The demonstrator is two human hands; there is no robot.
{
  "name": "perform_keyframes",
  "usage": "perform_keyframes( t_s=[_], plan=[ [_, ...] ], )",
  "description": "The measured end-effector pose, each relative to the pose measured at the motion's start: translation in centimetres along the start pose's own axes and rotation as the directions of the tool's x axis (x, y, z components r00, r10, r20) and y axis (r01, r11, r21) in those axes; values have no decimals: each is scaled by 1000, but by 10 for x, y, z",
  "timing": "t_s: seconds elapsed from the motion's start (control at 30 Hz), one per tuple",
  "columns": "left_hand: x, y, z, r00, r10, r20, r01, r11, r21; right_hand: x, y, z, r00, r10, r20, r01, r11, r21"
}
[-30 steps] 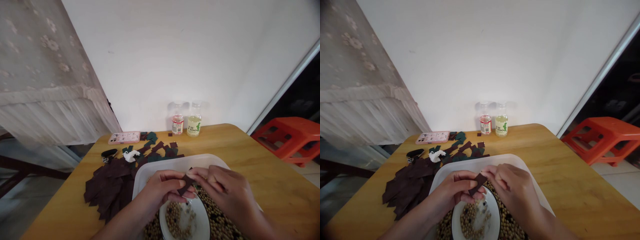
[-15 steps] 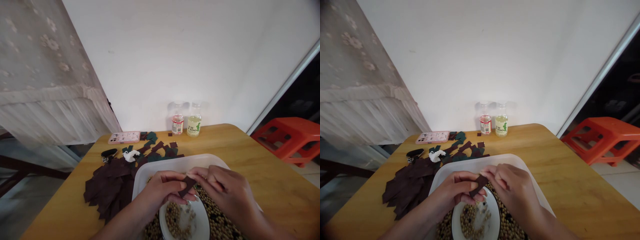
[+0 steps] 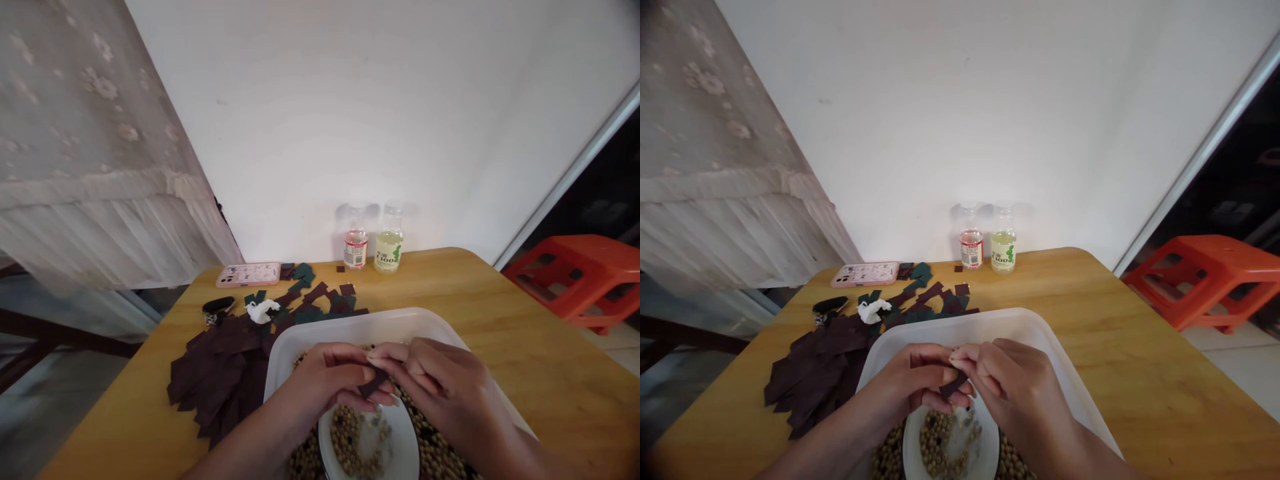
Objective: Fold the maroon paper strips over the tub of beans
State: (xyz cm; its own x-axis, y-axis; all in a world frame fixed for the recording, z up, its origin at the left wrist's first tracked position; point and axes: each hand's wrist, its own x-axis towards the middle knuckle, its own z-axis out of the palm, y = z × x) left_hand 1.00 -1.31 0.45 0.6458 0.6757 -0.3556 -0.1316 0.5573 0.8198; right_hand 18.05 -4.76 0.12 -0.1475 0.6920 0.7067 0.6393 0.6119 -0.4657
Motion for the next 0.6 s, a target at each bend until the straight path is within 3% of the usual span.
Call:
perform_keyframes(
  t_s=[0.13, 0.3, 0.6],
  plan=[
    [0, -1, 0, 1000, 7, -17, -7, 1000, -26, -1, 2, -1, 998, 53, -42, -53, 999, 6],
    [0, -1, -1, 1000, 15, -22, -15, 1000, -9, 3, -1, 0, 999, -34, 0, 34, 999, 8],
    [2, 0, -2, 999, 17, -48, -19, 999, -37, 1, 1, 0, 1000, -2, -5, 2, 1000, 14]
  ],
)
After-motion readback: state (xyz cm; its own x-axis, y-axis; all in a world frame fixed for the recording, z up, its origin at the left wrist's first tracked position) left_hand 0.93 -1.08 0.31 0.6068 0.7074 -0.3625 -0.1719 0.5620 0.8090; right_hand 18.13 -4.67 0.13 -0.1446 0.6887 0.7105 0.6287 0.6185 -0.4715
